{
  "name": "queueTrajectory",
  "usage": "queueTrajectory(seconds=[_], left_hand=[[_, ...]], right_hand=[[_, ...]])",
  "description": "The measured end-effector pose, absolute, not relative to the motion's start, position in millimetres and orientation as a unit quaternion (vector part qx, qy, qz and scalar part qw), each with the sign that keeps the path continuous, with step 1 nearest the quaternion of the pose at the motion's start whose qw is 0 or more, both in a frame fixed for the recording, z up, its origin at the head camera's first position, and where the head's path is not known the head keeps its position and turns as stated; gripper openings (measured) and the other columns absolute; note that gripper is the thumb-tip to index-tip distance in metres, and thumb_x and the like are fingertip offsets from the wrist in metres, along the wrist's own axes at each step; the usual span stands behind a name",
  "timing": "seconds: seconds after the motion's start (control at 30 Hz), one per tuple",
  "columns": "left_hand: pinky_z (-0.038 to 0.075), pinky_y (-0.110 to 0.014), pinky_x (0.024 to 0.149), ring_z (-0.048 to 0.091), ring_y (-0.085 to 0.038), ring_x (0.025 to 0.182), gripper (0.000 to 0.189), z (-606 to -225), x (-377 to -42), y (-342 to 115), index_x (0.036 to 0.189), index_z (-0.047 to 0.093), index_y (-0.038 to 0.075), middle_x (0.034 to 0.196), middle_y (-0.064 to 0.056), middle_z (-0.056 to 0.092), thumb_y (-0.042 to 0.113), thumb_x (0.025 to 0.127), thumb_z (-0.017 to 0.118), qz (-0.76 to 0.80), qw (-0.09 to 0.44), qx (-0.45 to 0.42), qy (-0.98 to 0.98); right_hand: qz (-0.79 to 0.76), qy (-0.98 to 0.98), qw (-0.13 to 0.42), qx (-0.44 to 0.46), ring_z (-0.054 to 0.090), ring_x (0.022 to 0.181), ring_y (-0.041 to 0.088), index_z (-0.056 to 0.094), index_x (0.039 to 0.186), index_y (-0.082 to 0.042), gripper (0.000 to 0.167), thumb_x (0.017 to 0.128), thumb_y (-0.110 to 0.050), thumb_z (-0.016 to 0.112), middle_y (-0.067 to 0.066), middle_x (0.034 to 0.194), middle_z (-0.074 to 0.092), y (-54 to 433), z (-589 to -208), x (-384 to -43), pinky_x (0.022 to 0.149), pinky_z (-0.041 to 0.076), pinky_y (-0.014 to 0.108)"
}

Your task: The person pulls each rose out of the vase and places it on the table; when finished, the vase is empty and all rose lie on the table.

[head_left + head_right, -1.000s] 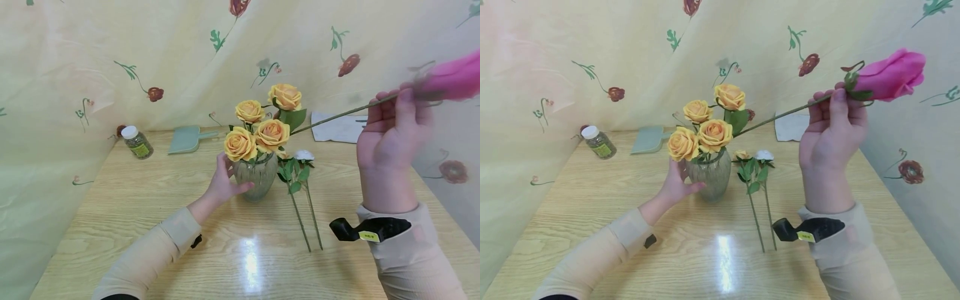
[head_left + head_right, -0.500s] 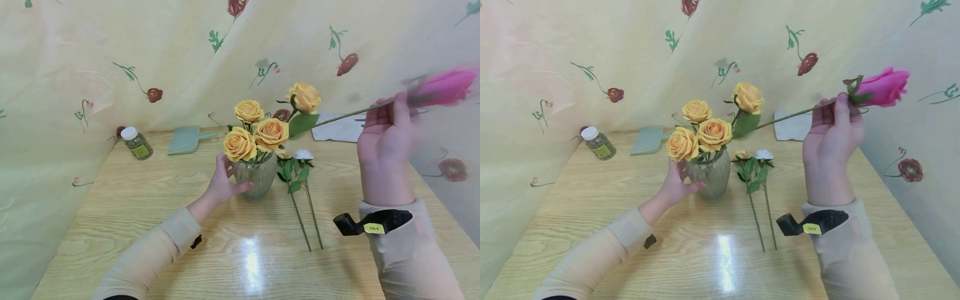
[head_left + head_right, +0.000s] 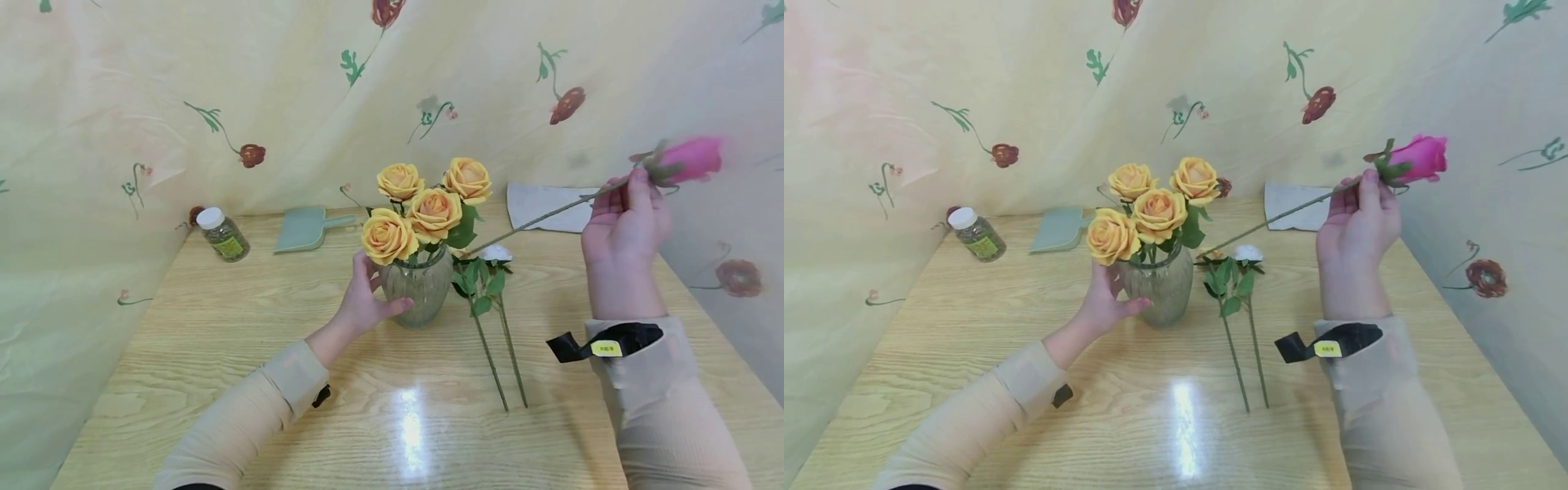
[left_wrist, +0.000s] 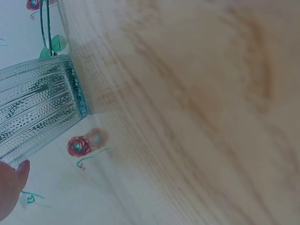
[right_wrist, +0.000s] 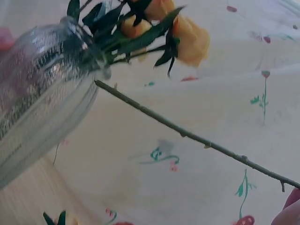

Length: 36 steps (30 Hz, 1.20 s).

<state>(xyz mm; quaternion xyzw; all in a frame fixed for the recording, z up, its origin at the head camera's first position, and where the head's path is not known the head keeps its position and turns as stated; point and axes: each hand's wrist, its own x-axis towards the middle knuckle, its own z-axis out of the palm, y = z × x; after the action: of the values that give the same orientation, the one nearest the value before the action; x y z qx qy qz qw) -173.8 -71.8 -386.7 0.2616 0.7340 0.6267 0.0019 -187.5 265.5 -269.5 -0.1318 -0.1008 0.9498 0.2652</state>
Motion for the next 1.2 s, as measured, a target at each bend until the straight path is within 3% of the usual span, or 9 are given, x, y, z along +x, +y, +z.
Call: queueTrajectory(seconds=[0.23, 0.4, 0.6, 1.0, 1.2], left_hand=[[0.034, -0.045, 0.103, 0.038, -0.028, 0.122, 0.089, -387.1, -173.6, -71.7, 0.134, 0.013, 0.008, 0.139, -0.015, 0.029, 0.003, 0.072, 0.076, 0.628, 0.002, 0.26, 0.734], [0.032, -0.046, 0.104, 0.036, -0.03, 0.124, 0.091, -387.1, -172.8, -71.9, 0.135, 0.011, 0.007, 0.14, -0.017, 0.027, 0.001, 0.072, 0.076, 0.632, 0.005, 0.263, 0.729], [0.03, -0.049, 0.105, 0.033, -0.032, 0.126, 0.092, -386.4, -172.0, -71.5, 0.134, 0.009, 0.005, 0.142, -0.018, 0.024, -0.003, 0.07, 0.075, 0.635, 0.004, 0.267, 0.725], [0.031, -0.05, 0.104, 0.034, -0.034, 0.124, 0.089, -386.9, -173.2, -70.7, 0.133, 0.01, 0.004, 0.14, -0.021, 0.025, -0.004, 0.071, 0.074, 0.629, 0.003, 0.277, 0.726], [0.03, -0.051, 0.104, 0.033, -0.038, 0.124, 0.085, -369.3, -164.4, -70.0, 0.131, 0.01, -0.001, 0.139, -0.025, 0.024, -0.006, 0.071, 0.071, 0.628, 0.014, 0.27, 0.73]], right_hand=[[0.945, -0.157, 0.245, -0.152, 0.053, 0.066, 0.021, 0.058, 0.112, 0.001, 0.028, 0.084, 0.002, 0.062, 0.01, 0.08, 0.054, 273.4, -287.0, -188.9, 0.058, 0.05, 0.028], [0.942, -0.179, 0.243, -0.148, 0.054, 0.061, 0.023, 0.058, 0.107, 0.005, 0.025, 0.083, 0.004, 0.064, 0.013, 0.078, 0.055, 273.3, -296.4, -190.5, 0.053, 0.05, 0.028], [0.939, -0.2, 0.231, -0.16, 0.054, 0.068, 0.021, 0.058, 0.102, 0.006, 0.02, 0.083, 0.004, 0.063, 0.012, 0.085, 0.057, 275.4, -308.6, -187.9, 0.056, 0.05, 0.027], [0.906, -0.374, 0.126, -0.153, 0.057, 0.066, 0.017, 0.066, 0.088, 0.005, 0.008, 0.08, 0.004, 0.067, 0.01, 0.08, 0.061, 274.6, -325.9, -185.4, 0.057, 0.051, 0.022], [0.87, -0.455, 0.111, -0.153, 0.056, 0.064, 0.014, 0.069, 0.084, 0.0, 0.004, 0.08, 0.0, 0.07, 0.006, 0.079, 0.061, 272.1, -336.1, -186.8, 0.055, 0.049, 0.019]])
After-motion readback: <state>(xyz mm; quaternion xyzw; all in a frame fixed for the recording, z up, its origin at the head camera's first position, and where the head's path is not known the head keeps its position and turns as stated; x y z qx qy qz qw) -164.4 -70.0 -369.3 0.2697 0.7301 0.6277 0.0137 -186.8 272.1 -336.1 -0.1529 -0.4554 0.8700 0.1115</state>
